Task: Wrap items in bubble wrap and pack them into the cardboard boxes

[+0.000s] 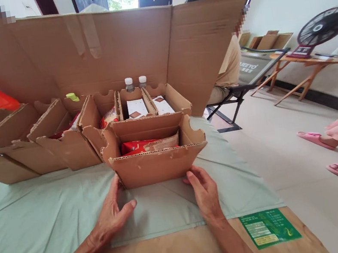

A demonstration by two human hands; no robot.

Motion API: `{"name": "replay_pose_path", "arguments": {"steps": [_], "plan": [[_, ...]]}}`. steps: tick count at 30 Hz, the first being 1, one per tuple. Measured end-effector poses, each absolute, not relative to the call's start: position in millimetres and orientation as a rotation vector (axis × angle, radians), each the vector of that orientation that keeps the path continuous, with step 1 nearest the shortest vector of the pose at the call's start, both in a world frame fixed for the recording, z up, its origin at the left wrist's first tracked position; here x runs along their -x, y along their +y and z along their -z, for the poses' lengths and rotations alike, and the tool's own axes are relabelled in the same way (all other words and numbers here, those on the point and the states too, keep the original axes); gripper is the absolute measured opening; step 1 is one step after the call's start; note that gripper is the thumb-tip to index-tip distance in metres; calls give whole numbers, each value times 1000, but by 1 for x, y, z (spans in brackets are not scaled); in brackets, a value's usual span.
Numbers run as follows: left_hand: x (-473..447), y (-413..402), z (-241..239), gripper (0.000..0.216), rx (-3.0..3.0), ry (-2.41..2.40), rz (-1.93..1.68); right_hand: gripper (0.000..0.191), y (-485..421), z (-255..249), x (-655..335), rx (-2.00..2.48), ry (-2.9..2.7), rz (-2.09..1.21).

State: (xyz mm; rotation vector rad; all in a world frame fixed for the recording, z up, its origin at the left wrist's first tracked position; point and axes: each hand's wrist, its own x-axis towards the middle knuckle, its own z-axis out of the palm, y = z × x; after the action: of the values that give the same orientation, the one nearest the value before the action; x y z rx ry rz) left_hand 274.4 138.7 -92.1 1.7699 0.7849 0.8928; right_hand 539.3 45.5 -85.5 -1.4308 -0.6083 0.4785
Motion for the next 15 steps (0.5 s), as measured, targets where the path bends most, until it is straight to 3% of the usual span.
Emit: {"name": "replay_pose_path", "arguments": {"steps": [6, 15], "plan": [[-263, 165, 86, 96, -1679, 492, -755, 49, 49, 90, -544, 1478, -545, -351], [-266, 156, 91, 89, -2053, 969, -769, 64, 50, 90, -555, 1751, -641, -105]]}}
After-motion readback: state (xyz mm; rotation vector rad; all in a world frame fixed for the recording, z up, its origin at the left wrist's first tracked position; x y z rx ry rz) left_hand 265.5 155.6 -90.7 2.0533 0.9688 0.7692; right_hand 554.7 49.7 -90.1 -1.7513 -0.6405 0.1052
